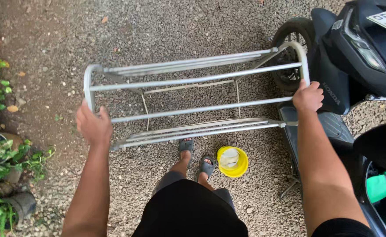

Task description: The person unloads groceries from a motorcycle storage compartment, carries a metal rack to the side, and wipes down the interior of the trunk and its items with a cloth after dipping it in a yellow bucket of water.

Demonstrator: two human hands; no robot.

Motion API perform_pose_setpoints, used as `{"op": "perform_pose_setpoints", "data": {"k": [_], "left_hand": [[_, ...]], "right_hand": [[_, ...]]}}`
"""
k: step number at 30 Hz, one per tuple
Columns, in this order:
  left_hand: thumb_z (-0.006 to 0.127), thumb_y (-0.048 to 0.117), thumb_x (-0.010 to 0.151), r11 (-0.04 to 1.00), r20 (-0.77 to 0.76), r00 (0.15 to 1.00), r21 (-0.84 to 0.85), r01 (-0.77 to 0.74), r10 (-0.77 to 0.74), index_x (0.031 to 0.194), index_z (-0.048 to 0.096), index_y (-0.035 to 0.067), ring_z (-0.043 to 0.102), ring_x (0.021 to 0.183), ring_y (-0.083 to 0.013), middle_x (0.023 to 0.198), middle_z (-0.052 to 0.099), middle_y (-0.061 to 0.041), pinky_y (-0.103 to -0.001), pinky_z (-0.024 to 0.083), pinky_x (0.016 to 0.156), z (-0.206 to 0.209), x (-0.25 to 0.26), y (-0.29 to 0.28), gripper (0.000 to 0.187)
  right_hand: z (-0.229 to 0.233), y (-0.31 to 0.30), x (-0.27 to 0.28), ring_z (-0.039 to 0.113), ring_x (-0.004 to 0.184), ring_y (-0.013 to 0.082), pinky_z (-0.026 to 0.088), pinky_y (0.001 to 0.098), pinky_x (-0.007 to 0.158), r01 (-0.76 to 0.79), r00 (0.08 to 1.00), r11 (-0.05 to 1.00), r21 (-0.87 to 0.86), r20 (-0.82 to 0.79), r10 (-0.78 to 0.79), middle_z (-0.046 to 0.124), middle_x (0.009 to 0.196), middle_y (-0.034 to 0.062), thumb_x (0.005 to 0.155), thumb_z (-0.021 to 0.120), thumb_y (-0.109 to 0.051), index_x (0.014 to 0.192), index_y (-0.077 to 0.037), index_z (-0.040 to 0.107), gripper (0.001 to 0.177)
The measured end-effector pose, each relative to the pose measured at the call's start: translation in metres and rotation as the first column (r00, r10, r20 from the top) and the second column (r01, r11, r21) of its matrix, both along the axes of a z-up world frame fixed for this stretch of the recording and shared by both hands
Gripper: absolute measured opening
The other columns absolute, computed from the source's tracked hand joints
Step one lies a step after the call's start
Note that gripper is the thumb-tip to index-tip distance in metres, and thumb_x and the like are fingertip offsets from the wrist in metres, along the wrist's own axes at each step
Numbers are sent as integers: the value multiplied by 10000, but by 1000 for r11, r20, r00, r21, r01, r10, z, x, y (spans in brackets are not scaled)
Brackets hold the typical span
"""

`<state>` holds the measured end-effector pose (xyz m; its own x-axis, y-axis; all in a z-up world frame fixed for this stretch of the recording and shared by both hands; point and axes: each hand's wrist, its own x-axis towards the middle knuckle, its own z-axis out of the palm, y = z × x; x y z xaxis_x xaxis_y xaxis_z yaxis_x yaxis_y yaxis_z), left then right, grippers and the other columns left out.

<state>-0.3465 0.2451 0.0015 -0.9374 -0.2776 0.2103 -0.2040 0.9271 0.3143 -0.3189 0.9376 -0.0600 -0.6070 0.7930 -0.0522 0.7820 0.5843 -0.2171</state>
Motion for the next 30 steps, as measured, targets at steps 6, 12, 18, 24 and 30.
{"op": "perform_pose_setpoints", "data": {"k": [6,12,18,24,30], "left_hand": [[636,235,959,1000,99,995,-5,-10,11,1502,392,7,422,1268,-420,1441,437,-237,-577,288,1041,21,9,5,637],[717,221,828,877,17,878,42,478,-479,1406,523,53,194,1408,-520,1527,266,-338,-635,137,1110,35,14,105,633],[716,305,820,456,-18,508,415,787,-861,1374,506,77,241,1437,-486,1537,228,-318,-620,166,1131,15,59,249,635],[726,243,808,63,-103,150,581,812,-983,1437,420,95,256,1403,-475,1564,198,-313,-552,255,1131,28,103,347,715],[715,327,840,-107,-131,-15,734,671,-991,1426,427,104,331,1425,-422,1557,264,-282,-438,382,1092,31,189,419,690]], "right_hand": [[-9,-41,34,488,1237,447,405,584,1036,-9,984,998,58,-176,19,490,1327,263,1028,561,-489,1443,-40,390,635],[0,-105,61,78,1447,544,146,564,1166,-110,982,992,69,-145,119,82,1551,405,1008,599,-394,1553,-21,297,726],[25,-163,126,250,1482,390,232,425,1192,-346,840,886,-309,-523,145,255,1580,291,999,562,-231,1482,-63,416,531],[61,-195,261,454,1357,277,415,370,1078,-143,658,810,-568,-666,-351,451,1465,192,973,530,-164,1439,-51,415,494],[72,-176,428,453,1378,253,357,353,1137,183,406,821,-541,-719,-564,469,1473,174,1013,488,-140,1448,-26,408,457]]}}
